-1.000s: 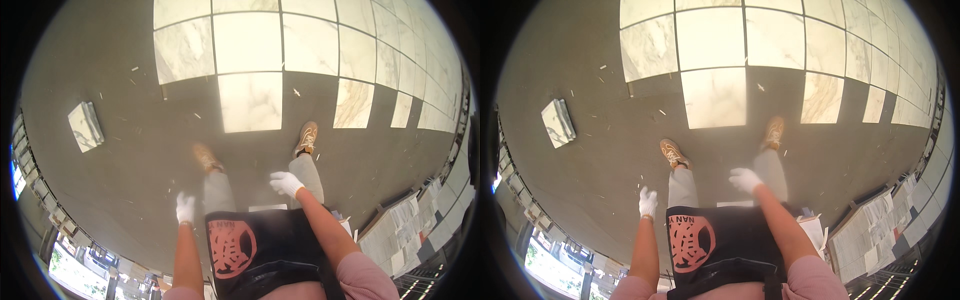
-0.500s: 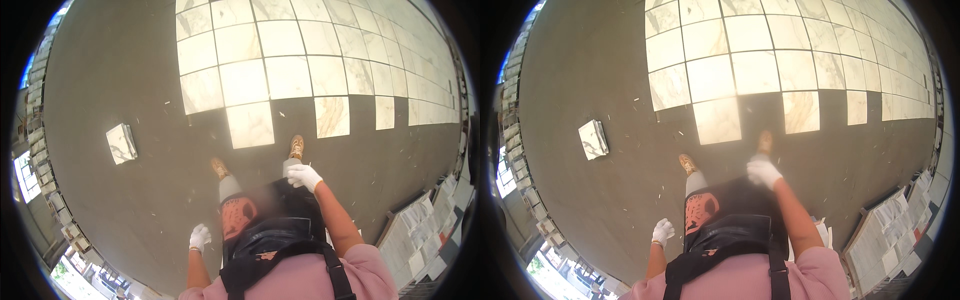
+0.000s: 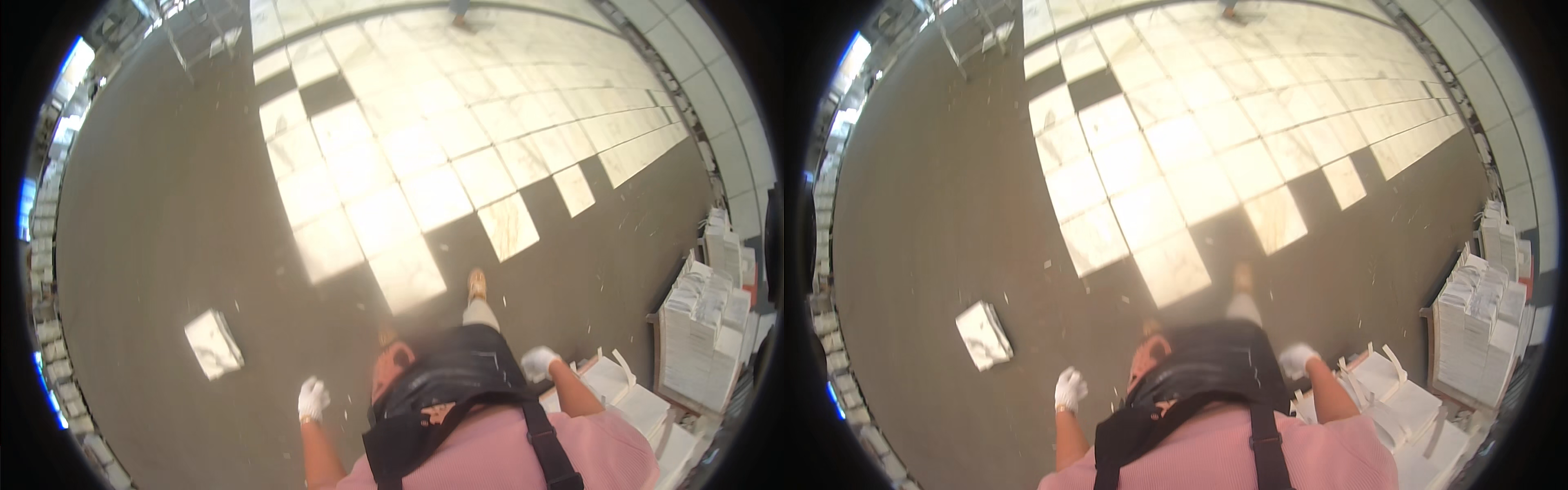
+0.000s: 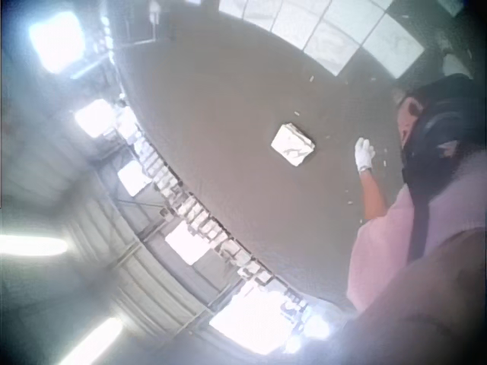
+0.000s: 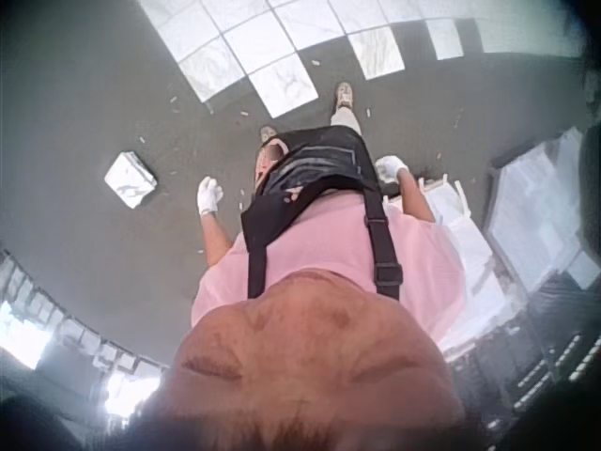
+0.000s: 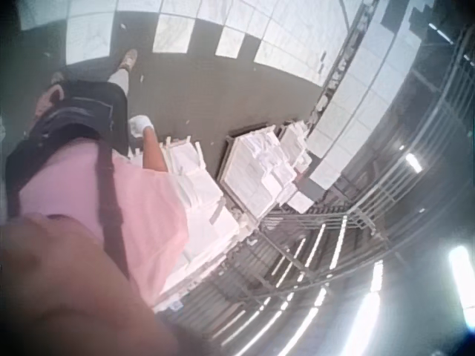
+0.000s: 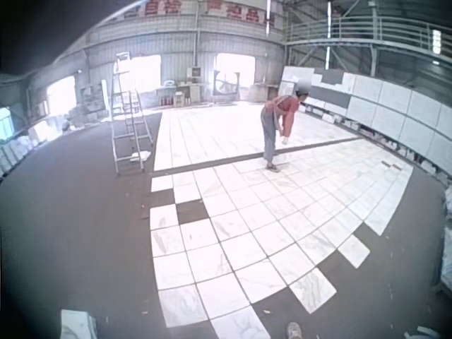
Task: The person removes white tiles from a stack, carries them to a marked floor area, and places them one by one into a grid pattern. The person repeats this cycle multiple times, aligning each tile with the existing layout.
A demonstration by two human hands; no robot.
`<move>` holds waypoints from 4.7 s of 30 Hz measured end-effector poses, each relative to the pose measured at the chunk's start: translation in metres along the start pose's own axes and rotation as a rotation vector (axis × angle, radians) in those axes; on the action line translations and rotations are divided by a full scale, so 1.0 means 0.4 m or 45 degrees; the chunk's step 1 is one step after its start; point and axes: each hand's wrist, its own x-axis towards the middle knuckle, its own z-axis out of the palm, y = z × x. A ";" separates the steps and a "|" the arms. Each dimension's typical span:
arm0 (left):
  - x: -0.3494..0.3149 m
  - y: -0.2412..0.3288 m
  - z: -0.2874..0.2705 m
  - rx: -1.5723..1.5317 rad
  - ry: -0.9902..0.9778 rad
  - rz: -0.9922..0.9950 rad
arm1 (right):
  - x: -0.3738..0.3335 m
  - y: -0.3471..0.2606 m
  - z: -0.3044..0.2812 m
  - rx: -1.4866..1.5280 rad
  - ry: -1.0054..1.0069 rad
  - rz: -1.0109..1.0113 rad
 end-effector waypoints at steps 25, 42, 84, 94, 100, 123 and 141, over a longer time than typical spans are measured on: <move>-0.177 0.011 0.140 0.201 -0.518 0.093 | -0.101 -0.073 0.403 1.507 0.487 0.144; -0.223 -0.033 0.336 0.597 -0.457 0.148 | -0.145 -0.017 0.690 3.083 0.966 0.255; -0.121 0.009 0.254 0.755 -0.807 0.354 | -0.154 -0.144 0.579 2.865 0.716 0.379; -0.192 0.011 0.290 0.735 -0.735 0.408 | -0.139 -0.154 0.591 1.950 0.675 0.529; -0.174 -0.035 0.296 0.337 -0.607 0.106 | -0.016 -0.069 0.727 1.152 0.944 0.372; -0.147 -0.138 0.297 0.769 -0.348 0.220 | -0.027 0.070 0.491 2.146 0.680 0.368; -0.102 -0.147 0.301 0.697 -0.311 0.168 | -0.026 -0.014 0.629 2.380 0.799 0.368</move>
